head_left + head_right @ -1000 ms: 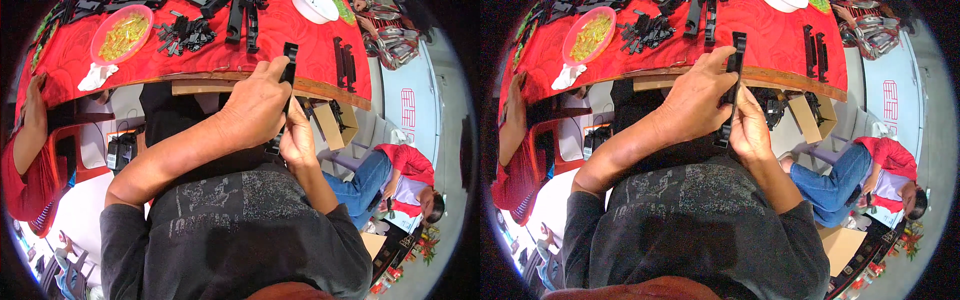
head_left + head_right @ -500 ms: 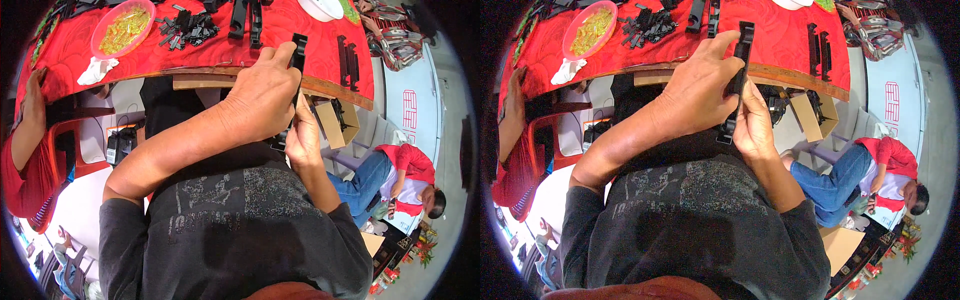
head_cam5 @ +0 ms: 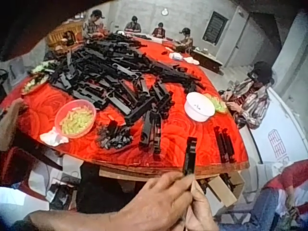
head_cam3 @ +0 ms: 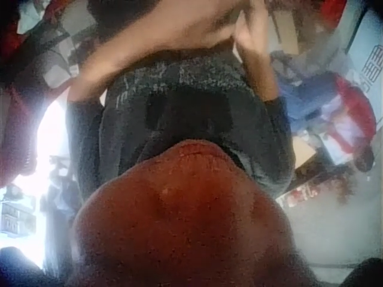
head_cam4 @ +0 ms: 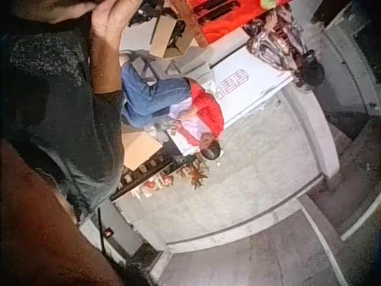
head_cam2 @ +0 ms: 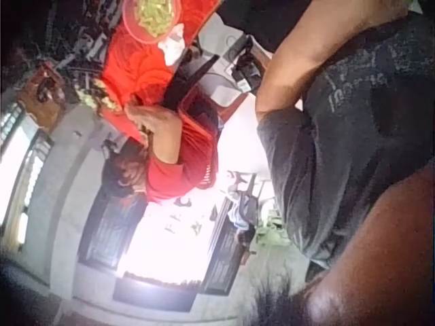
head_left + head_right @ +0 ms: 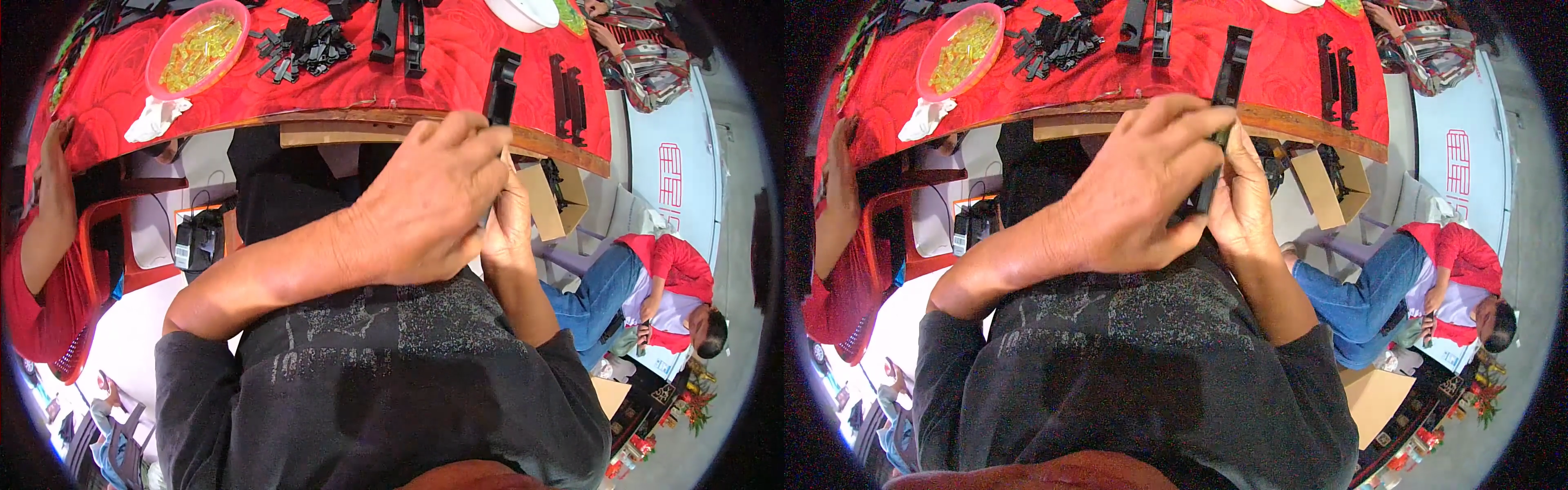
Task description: The person assembles black plastic components by hand at a workspace.
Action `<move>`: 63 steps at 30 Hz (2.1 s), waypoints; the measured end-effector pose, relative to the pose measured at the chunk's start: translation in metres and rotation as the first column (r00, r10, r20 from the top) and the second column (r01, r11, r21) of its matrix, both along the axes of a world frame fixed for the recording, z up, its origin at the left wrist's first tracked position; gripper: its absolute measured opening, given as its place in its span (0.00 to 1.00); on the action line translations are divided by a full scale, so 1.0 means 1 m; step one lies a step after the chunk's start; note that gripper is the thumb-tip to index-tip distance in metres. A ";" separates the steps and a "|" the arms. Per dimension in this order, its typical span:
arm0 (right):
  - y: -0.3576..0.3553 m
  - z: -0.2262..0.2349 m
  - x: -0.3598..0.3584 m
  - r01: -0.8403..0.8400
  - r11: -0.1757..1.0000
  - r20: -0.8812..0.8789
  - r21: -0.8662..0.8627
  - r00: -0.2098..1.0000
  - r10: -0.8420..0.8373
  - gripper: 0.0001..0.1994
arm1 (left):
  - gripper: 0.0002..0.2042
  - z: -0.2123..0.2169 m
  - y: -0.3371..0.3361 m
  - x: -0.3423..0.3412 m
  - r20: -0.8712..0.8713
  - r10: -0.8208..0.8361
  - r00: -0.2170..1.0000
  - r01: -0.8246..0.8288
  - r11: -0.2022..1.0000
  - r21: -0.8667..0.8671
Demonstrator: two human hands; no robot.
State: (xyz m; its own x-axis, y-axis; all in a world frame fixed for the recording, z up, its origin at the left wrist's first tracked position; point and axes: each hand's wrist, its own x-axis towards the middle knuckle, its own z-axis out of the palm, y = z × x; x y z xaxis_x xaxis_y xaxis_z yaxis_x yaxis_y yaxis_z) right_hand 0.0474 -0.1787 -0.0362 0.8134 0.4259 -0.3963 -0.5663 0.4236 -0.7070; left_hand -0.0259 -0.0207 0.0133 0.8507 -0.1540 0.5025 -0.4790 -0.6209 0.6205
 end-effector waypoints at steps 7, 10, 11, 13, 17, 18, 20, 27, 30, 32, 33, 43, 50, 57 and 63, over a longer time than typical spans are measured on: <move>-0.006 -0.005 0.000 -0.085 0.979 -0.041 0.183 0.995 0.094 0.17 | 0.25 0.010 -0.006 -0.009 -0.165 0.009 0.986 0.030 0.973 0.230; -0.004 -0.007 0.000 -0.028 0.990 -0.092 0.137 0.995 0.041 0.17 | 0.25 0.011 -0.007 -0.007 -0.181 -0.007 0.983 0.054 0.966 0.251; -0.005 -0.009 0.000 -0.037 0.991 -0.091 0.128 0.995 0.049 0.17 | 0.25 0.010 -0.007 -0.007 -0.182 -0.006 0.983 0.053 0.966 0.252; -0.006 -0.009 0.000 -0.045 0.992 -0.091 0.117 0.994 0.056 0.17 | 0.25 0.007 -0.009 -0.007 -0.124 0.027 0.992 0.009 0.959 0.283; 0.000 -0.001 -0.006 -0.057 0.991 -0.111 0.122 0.991 0.070 0.18 | 0.24 0.006 -0.008 -0.001 -0.025 0.058 0.998 -0.047 0.944 0.327; 0.000 -0.001 -0.007 -0.050 0.991 -0.140 0.128 0.988 0.068 0.18 | 0.24 0.005 -0.008 0.000 -0.039 0.046 0.998 -0.031 0.946 0.322; -0.001 -0.003 -0.003 -0.059 0.992 -0.103 0.110 0.992 0.070 0.19 | 0.24 0.003 -0.007 0.001 -0.053 0.033 0.998 -0.014 0.948 0.318; -0.004 -0.001 -0.003 -0.072 0.997 -0.081 0.018 0.994 0.073 0.20 | 0.23 -0.002 -0.001 0.007 -0.001 0.017 1.000 -0.015 0.952 0.307; -0.007 -0.006 -0.002 -0.052 0.999 -0.096 -0.002 0.994 0.052 0.21 | 0.23 0.005 0.004 0.011 -0.051 -0.009 0.999 0.024 0.953 0.302; -0.003 -0.005 -0.004 -0.056 0.998 -0.112 -0.030 0.992 0.052 0.21 | 0.23 0.003 0.007 0.013 -0.087 -0.023 0.996 0.050 0.948 0.316; -0.001 -0.004 -0.005 -0.059 0.996 -0.125 -0.062 0.991 0.051 0.22 | 0.23 0.000 0.008 0.014 -0.073 -0.032 0.997 0.054 0.944 0.326; 0.000 0.006 0.003 -0.077 0.997 0.025 -0.019 0.997 0.078 0.19 | 0.19 0.007 0.003 0.007 -0.068 -0.092 0.993 0.109 0.941 0.321; 0.000 0.005 0.000 -0.065 0.998 -0.001 -0.019 0.998 0.065 0.19 | 0.19 0.005 0.003 0.005 -0.072 -0.105 0.992 0.122 0.946 0.300; 0.000 0.007 0.001 -0.052 0.999 0.032 -0.005 0.998 0.053 0.18 | 0.19 0.005 0.003 0.005 -0.041 -0.089 0.995 0.098 0.949 0.298; -0.001 0.015 0.001 -0.071 0.997 0.041 -0.016 0.997 0.071 0.18 | 0.19 0.008 0.006 0.010 0.031 -0.087 0.996 0.070 0.933 0.354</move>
State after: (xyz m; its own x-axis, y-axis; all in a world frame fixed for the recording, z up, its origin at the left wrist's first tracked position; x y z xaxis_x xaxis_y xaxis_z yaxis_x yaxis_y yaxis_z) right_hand 0.0485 -0.1793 -0.0215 0.7970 0.4776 -0.3697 -0.5649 0.3731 -0.7360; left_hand -0.0158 -0.0148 0.0214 0.8062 -0.3933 0.4420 -0.5576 -0.7548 0.3455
